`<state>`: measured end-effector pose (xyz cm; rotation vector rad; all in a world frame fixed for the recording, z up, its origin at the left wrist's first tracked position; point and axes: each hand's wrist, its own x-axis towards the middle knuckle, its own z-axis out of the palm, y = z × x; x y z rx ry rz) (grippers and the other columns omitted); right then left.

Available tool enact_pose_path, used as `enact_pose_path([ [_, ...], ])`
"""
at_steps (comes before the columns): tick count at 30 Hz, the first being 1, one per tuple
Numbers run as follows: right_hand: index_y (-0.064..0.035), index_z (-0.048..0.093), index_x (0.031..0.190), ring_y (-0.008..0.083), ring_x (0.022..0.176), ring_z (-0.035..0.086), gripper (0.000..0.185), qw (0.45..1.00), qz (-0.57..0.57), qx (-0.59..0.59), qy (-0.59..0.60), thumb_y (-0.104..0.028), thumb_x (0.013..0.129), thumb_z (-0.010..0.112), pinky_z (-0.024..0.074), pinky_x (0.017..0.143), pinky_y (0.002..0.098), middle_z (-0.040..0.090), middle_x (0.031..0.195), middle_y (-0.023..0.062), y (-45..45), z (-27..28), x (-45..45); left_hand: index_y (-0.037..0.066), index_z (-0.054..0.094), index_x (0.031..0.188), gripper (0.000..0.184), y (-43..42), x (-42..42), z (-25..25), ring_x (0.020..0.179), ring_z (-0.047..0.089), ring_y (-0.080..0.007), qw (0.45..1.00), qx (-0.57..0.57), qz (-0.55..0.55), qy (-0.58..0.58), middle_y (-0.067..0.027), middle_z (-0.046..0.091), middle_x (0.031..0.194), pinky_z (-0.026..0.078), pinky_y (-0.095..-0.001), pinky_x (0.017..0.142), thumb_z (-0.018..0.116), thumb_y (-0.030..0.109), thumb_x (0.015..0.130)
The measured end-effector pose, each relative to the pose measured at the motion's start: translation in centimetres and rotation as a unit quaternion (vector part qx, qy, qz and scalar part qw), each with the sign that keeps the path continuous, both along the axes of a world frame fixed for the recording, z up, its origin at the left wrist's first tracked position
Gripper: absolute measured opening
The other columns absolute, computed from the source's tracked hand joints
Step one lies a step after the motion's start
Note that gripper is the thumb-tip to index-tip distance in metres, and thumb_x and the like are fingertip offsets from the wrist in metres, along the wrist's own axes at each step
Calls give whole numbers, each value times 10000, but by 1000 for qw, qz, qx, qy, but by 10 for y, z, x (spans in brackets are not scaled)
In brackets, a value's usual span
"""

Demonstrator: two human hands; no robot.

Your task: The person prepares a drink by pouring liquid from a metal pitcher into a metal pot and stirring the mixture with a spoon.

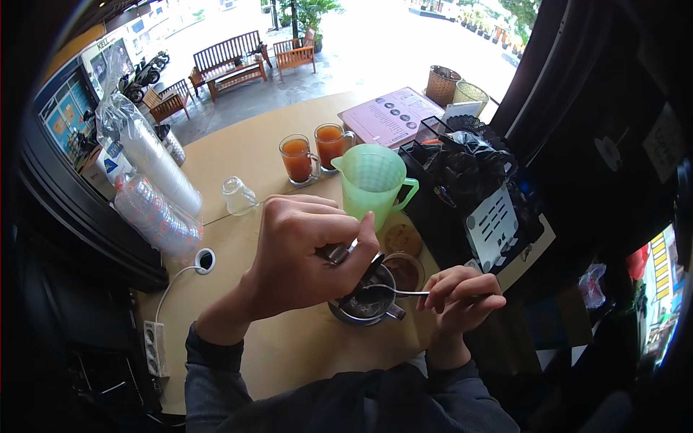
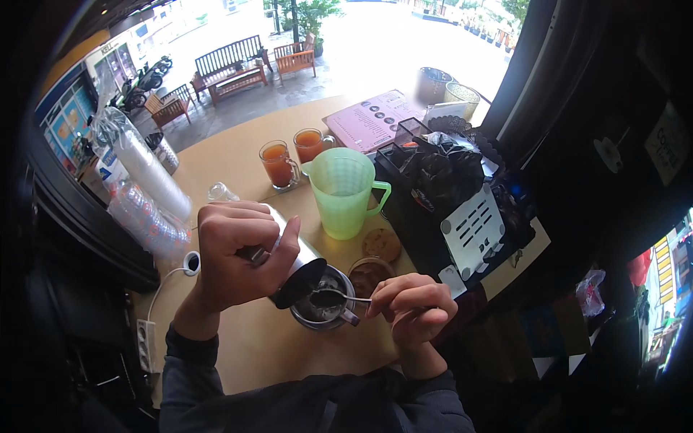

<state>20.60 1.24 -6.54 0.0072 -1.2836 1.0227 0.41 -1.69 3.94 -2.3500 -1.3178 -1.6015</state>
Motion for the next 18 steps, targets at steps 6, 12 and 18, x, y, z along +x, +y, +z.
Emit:
enact_pose_path([
  [6,17,461,708,207,371,563,618,979,4,187,-77,-523,959,295,529,362,351,592,579,197,-1,18,-6,-5,482,468,325,-4,-6,-1,351,295,-119,995,-61,16,-72,-45,311,408,227,-277,387,661,11,739],
  [12,47,514,708,270,505,632,643,959,-15,256,-119,-516,958,331,558,476,386,620,633,225,3,21,-9,-25,429,463,336,-2,-17,-4,344,356,-124,996,-63,37,-57,-62,394,413,276,-256,400,633,-51,729],
  [18,22,505,684,224,501,570,598,986,95,105,-87,-493,957,369,486,454,308,604,641,150,3,13,-9,-8,495,473,318,-3,-11,-10,349,295,-114,995,-55,16,-86,-47,309,409,221,-285,383,660,11,744],
])
